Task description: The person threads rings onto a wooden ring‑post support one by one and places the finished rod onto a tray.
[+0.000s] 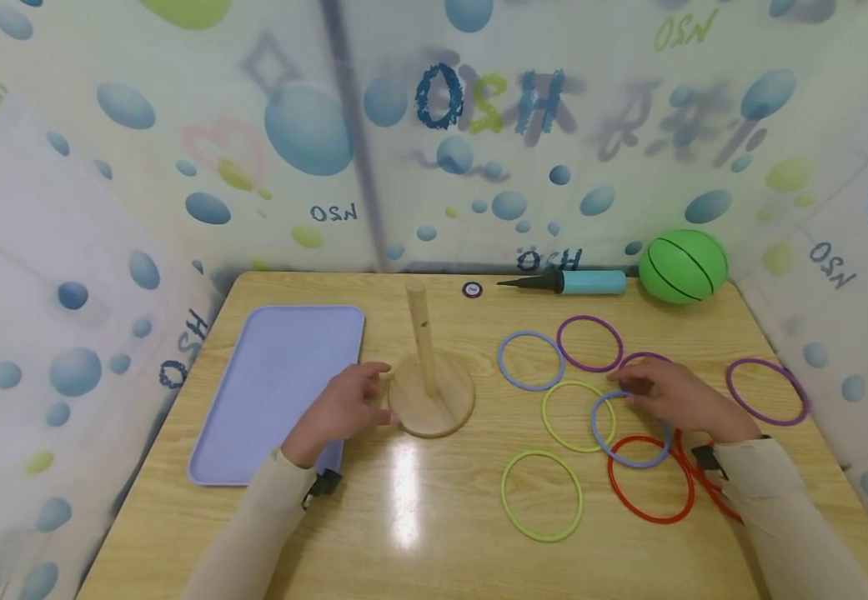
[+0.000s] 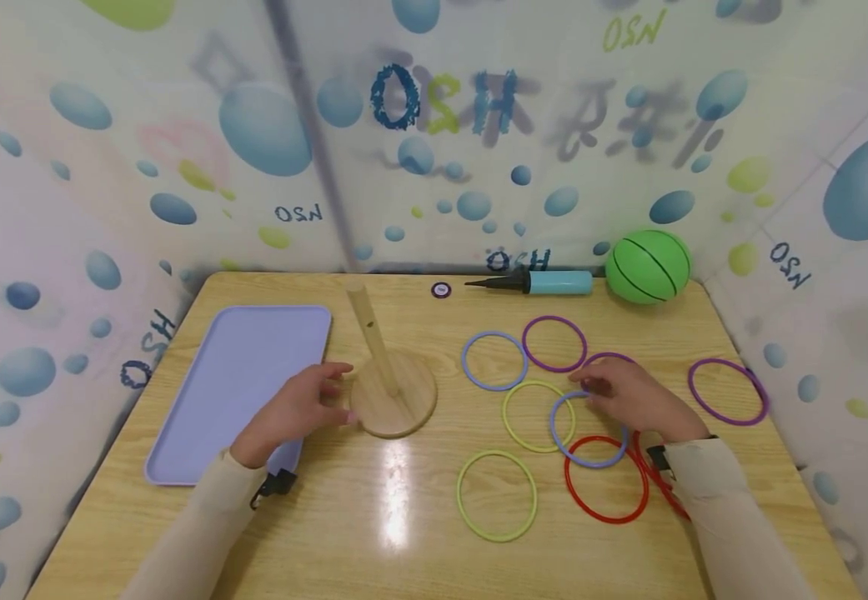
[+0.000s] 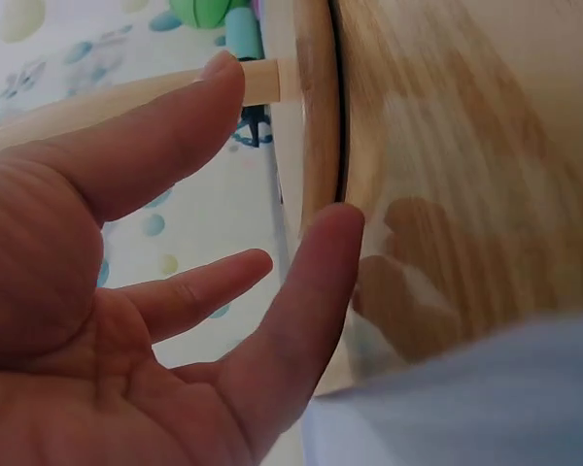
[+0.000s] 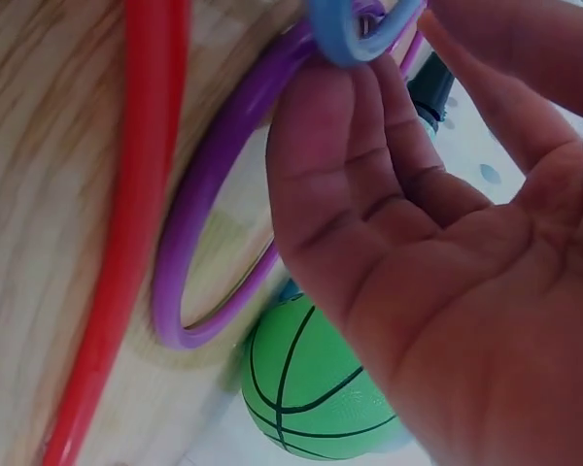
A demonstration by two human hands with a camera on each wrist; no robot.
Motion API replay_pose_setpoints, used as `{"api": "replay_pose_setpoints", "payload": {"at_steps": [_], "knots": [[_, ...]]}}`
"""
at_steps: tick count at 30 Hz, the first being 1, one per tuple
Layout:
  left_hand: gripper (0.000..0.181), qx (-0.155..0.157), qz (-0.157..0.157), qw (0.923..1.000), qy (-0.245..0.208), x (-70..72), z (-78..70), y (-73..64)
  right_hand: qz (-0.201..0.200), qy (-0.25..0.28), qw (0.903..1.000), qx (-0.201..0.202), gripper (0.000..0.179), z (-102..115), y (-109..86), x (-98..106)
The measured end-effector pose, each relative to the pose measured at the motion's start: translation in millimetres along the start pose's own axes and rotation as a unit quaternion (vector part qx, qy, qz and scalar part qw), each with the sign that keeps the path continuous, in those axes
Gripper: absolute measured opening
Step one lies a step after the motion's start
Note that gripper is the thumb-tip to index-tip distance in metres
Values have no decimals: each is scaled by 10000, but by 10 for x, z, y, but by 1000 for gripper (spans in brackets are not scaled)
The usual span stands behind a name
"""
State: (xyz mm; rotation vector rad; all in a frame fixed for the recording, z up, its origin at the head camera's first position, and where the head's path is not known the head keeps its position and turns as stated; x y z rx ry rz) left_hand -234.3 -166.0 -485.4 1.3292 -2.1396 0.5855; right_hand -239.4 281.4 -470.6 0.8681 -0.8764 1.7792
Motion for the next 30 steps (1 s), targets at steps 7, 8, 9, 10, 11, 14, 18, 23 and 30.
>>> {"api": "replay_pose_setpoints", "payload": {"at_steps": [7,8,9,10,11,14,18,23,30], "knots": [[87,-51,-18,9997,249,-87,-60,46,77,-106,9999,23,24,-52,49,-33],[88,-30,-30,9997,252,-98,-64,49,108,-79,9999,38,23,-59,55,-38],[89,-22,-34,9997,234,-110,-70,52,133,-55,9999,47,23,-67,60,-43],[90,-24,-37,9997,231,-117,-77,55,168,-20,9998,43,23,-76,63,-47],[90,-23,-31,9997,239,-127,-83,57,194,15,9998,41,23,-87,65,-50],[91,23,-33,9996,268,-141,-89,61,318,212,9993,0,21,-123,65,-56],[92,64,-31,9996,288,-147,-89,70,583,533,9969,-43,21,-163,68,-71],[90,66,-92,9992,389,-145,-78,85,781,831,9934,91,20,-128,73,-68],[89,102,-248,9994,201,-146,-44,91,876,1098,9901,0,20,-104,67,-14]]}}
Point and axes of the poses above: each hand's wrist, its own y-axis towards the middle knuckle, its own x-axis out of the back of the hand, z = x × y, the point moved 10 cm from there along y, towards the middle knuckle, and after that the axes turned 12 degrees about -x, right-handed, at the moved point
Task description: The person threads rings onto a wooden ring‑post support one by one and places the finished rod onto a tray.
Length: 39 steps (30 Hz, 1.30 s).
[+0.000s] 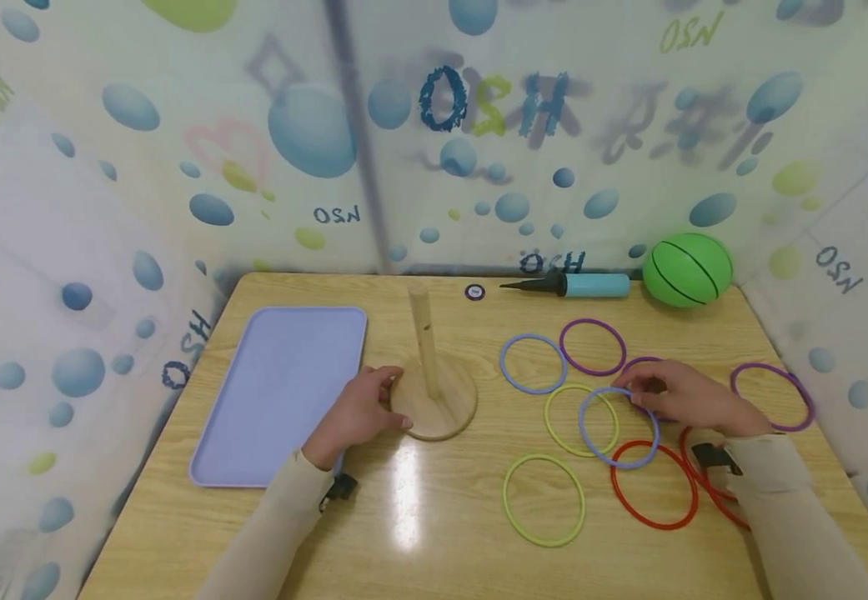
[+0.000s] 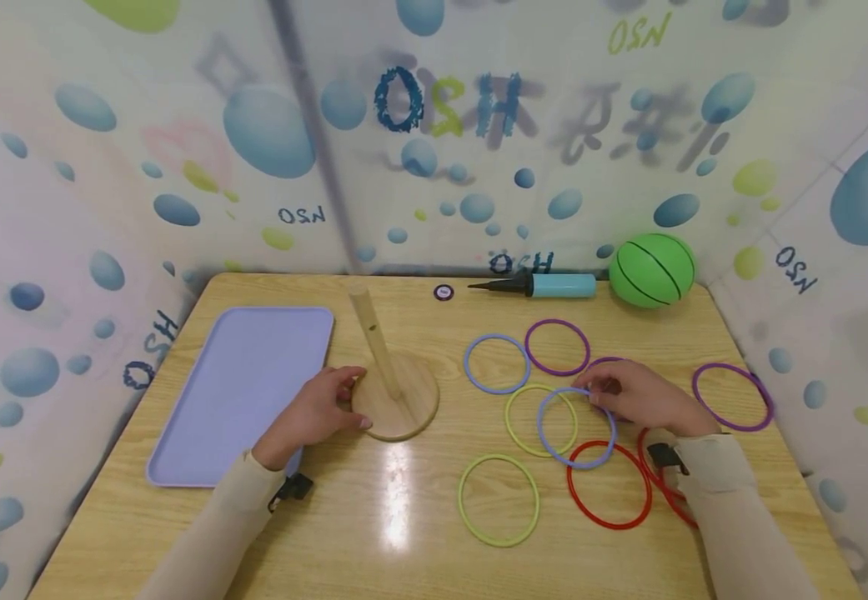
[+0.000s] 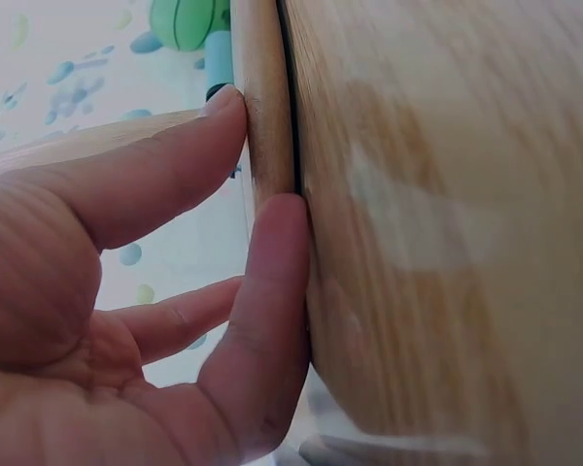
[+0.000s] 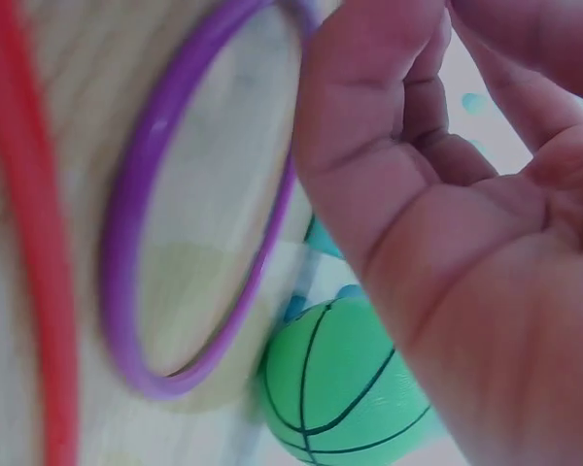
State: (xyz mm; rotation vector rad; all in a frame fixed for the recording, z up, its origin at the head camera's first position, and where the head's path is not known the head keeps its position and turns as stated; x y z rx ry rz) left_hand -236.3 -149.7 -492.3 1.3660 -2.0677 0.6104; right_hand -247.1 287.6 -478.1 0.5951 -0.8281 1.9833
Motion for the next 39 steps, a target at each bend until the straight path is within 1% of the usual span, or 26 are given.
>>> {"api": "replay_pose_setpoints", "payload": {"at_steps": [7,9,15,19,25,27,30,33,35,37,39], "knots": [[88,16,14,10000,20,-16,-25,-20,96,293,9995,-77,22,192,-83,58],[89,14,18,10000,52,-15,-30,-29,68,410,9991,-4,23,272,-112,82],[90,44,81,9999,109,-18,-21,-42,-268,651,9969,360,25,550,-210,189],[89,33,111,9998,151,-22,-10,-25,-454,729,9951,485,24,741,-272,253],[90,18,125,9999,111,-22,-6,-16,-573,1251,9878,731,27,1027,-359,314],[90,36,125,9999,63,-25,0,-17,-691,1377,9852,754,29,1117,-392,338],[90,72,132,9999,31,-31,9,-19,-918,1548,9815,646,32,1231,-441,378],[91,93,151,9998,42,-33,10,-23,-1137,1808,9757,496,33,1336,-479,417],[91,91,155,9998,50,-30,6,-23,-1263,2062,9690,498,33,1416,-494,441],[91,95,163,9998,64,-26,-2,-23,-1332,2425,9592,583,32,1506,-497,463],[91,90,172,9998,77,-20,-8,-22,-1346,2874,9452,767,32,1607,-486,478]]}}
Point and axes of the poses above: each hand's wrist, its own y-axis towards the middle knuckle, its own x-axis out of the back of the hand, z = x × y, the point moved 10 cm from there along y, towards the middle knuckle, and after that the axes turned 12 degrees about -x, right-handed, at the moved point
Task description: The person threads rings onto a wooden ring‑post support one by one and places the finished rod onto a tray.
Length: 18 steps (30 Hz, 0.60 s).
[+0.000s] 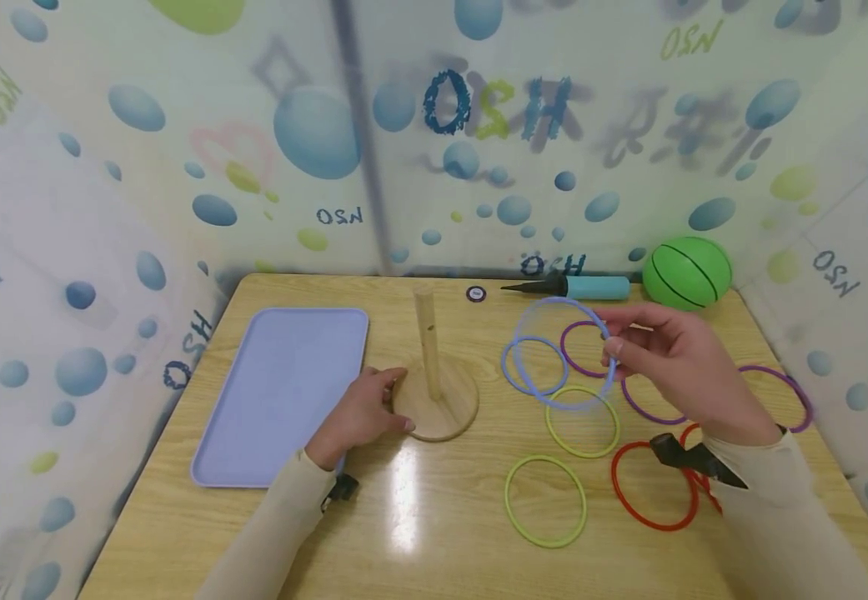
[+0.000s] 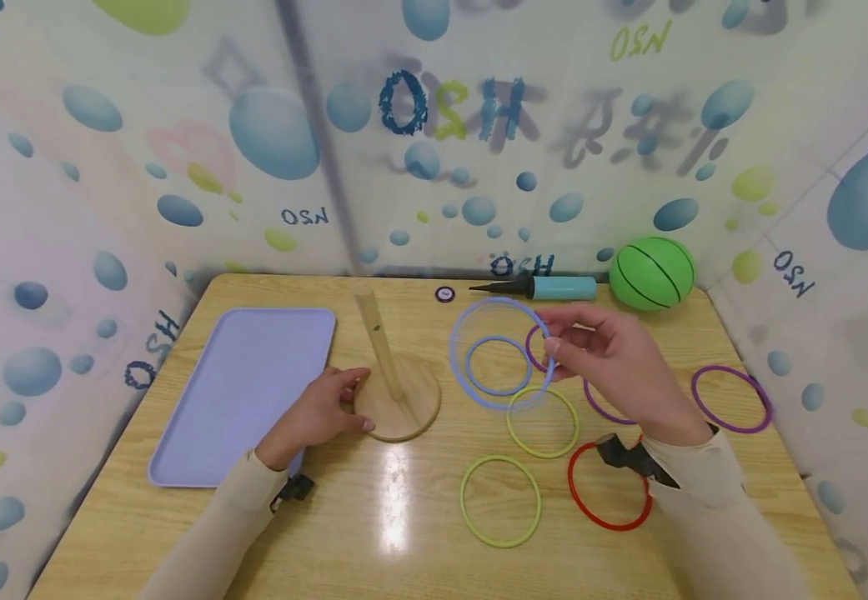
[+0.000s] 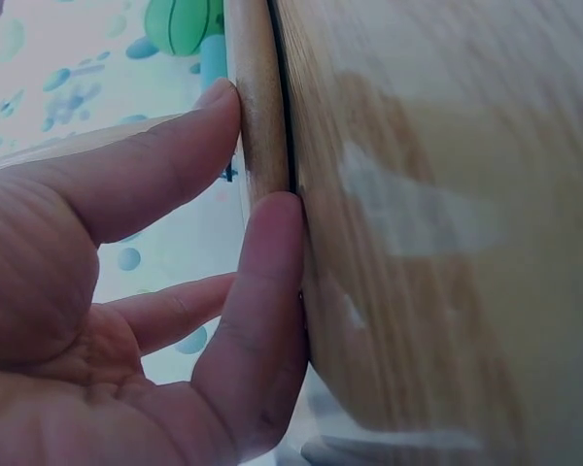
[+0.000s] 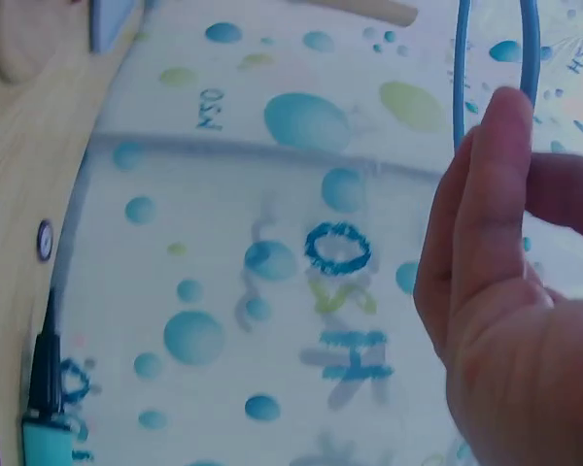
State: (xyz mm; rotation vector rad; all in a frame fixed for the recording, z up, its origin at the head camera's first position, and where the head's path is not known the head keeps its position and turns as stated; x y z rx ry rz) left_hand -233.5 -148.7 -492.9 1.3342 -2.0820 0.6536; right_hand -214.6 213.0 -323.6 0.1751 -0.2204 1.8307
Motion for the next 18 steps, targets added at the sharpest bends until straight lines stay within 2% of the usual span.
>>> {"api": "replay_pose_setpoints", "payload": {"at_steps": [3,6,14,18], "knots": [[91,5,18,10000,37,-1,-1,6,44,704,9973,181,33,114,48,-93],[91,6,38,10000,51,-1,2,7,107,1161,9928,278,33,210,112,-215],[91,-55,-9,10000,18,17,1,3,450,1585,9858,325,33,429,351,-625],[91,-101,-36,9999,-24,18,-19,-2,544,1794,9817,320,33,466,480,-810]]}}
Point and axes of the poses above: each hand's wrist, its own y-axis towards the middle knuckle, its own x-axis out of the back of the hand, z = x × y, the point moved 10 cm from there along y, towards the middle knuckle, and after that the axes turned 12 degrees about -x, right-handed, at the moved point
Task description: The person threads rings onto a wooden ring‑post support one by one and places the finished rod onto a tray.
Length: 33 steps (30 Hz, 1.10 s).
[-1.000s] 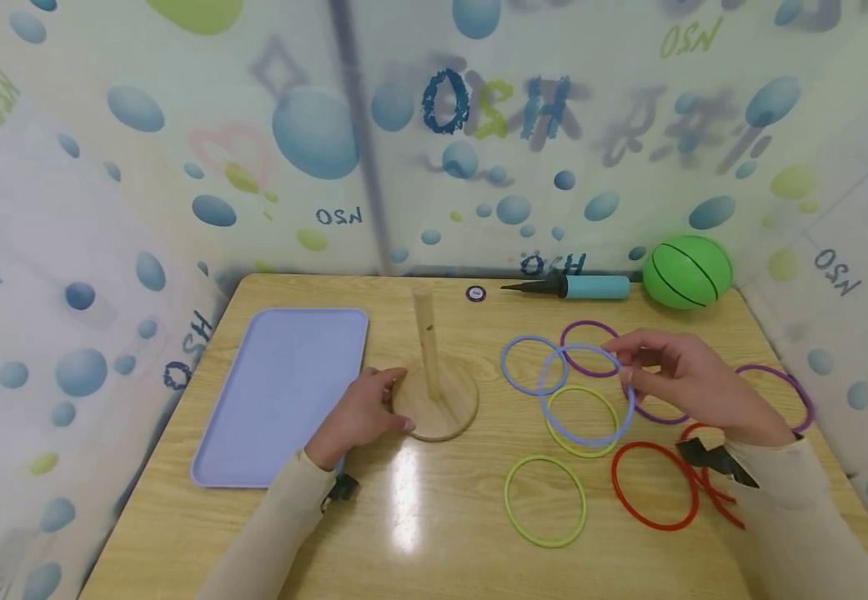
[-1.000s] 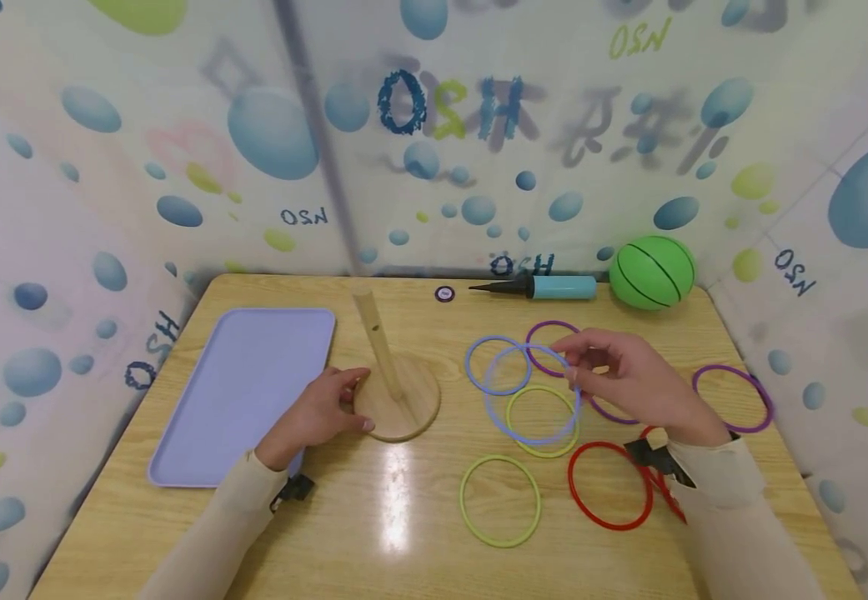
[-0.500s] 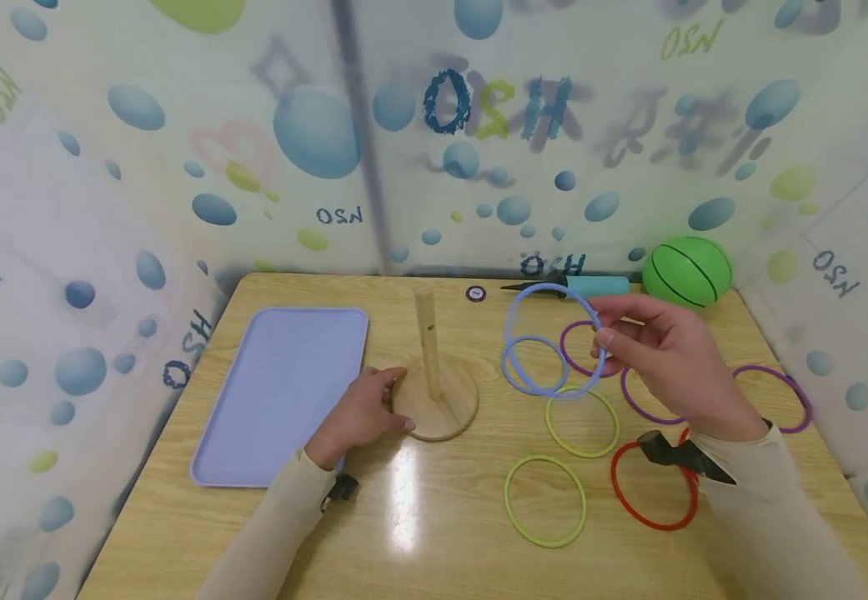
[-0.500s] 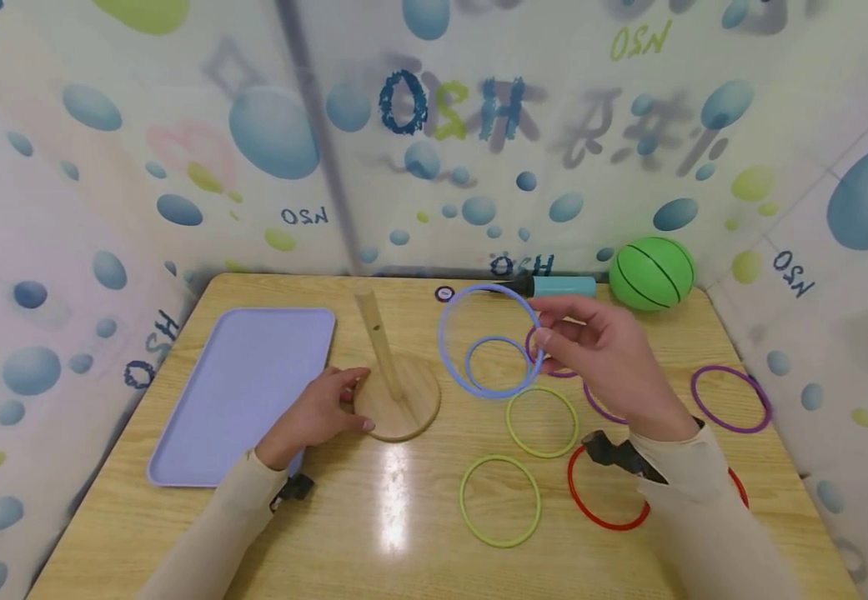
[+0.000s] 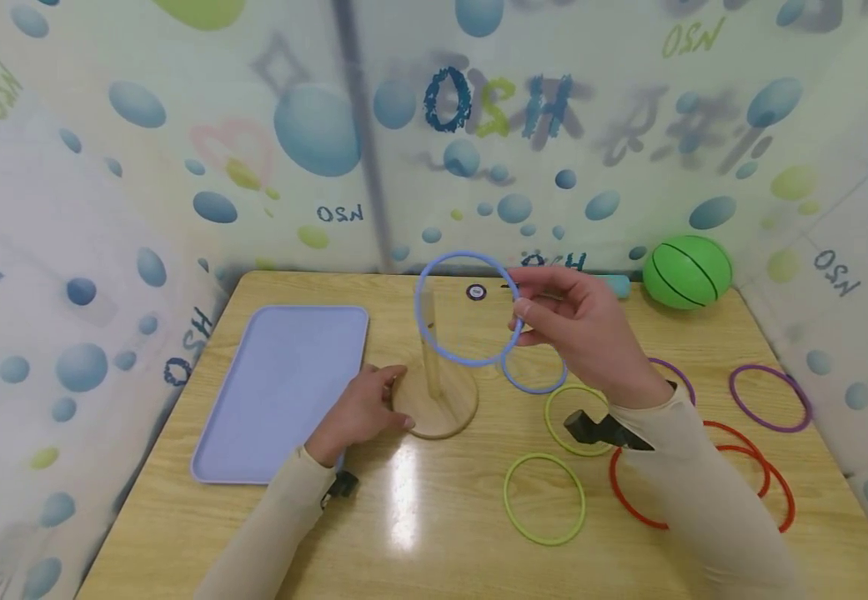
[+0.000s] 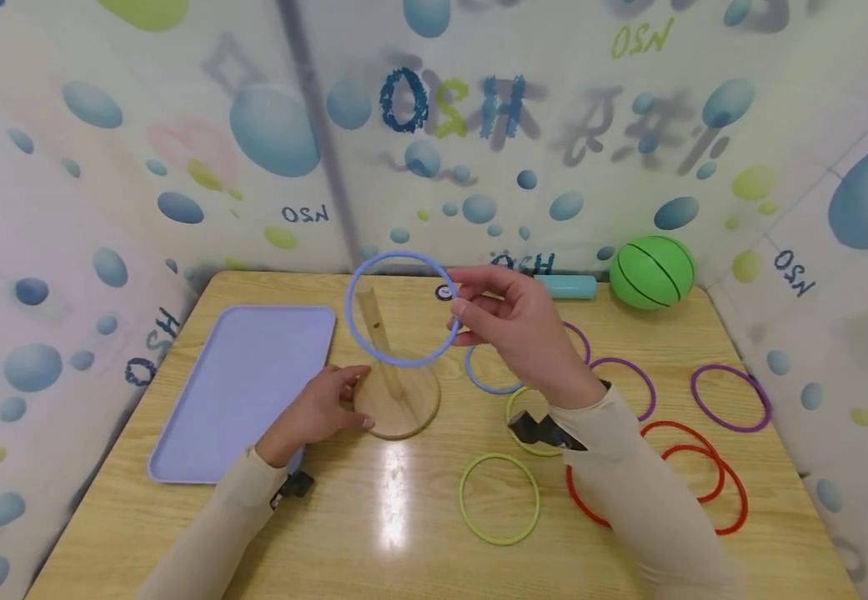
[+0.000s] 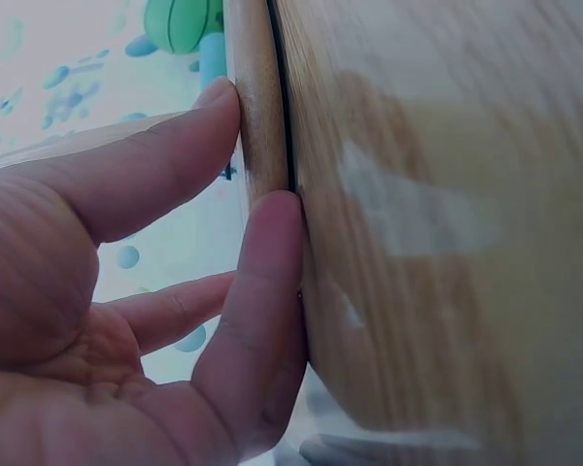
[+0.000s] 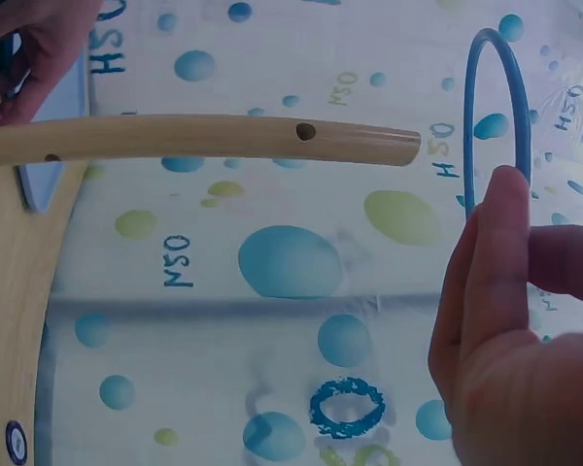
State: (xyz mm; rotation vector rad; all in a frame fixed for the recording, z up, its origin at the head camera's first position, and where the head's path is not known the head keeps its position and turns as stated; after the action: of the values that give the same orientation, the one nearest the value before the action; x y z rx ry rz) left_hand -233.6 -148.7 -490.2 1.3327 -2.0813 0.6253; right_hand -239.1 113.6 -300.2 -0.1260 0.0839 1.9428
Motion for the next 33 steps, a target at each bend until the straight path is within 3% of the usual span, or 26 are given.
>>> {"api": "replay_pose_setpoints", "payload": {"at_steps": [9,15,22,33], "knots": [[90,56,41,10000,3,-13,-5,-3,22,484,9979,-427,27,-237,282,-200],[89,-8,9,10000,22,1,-18,-1,1,579,9956,-736,27,-515,428,-253],[89,-15,-13,10000,-14,2,-18,-1,-159,227,9911,-1304,39,-933,482,-199],[89,-47,-67,10000,-6,12,-16,2,-225,-179,9775,-2088,37,-1613,475,-55]]}}
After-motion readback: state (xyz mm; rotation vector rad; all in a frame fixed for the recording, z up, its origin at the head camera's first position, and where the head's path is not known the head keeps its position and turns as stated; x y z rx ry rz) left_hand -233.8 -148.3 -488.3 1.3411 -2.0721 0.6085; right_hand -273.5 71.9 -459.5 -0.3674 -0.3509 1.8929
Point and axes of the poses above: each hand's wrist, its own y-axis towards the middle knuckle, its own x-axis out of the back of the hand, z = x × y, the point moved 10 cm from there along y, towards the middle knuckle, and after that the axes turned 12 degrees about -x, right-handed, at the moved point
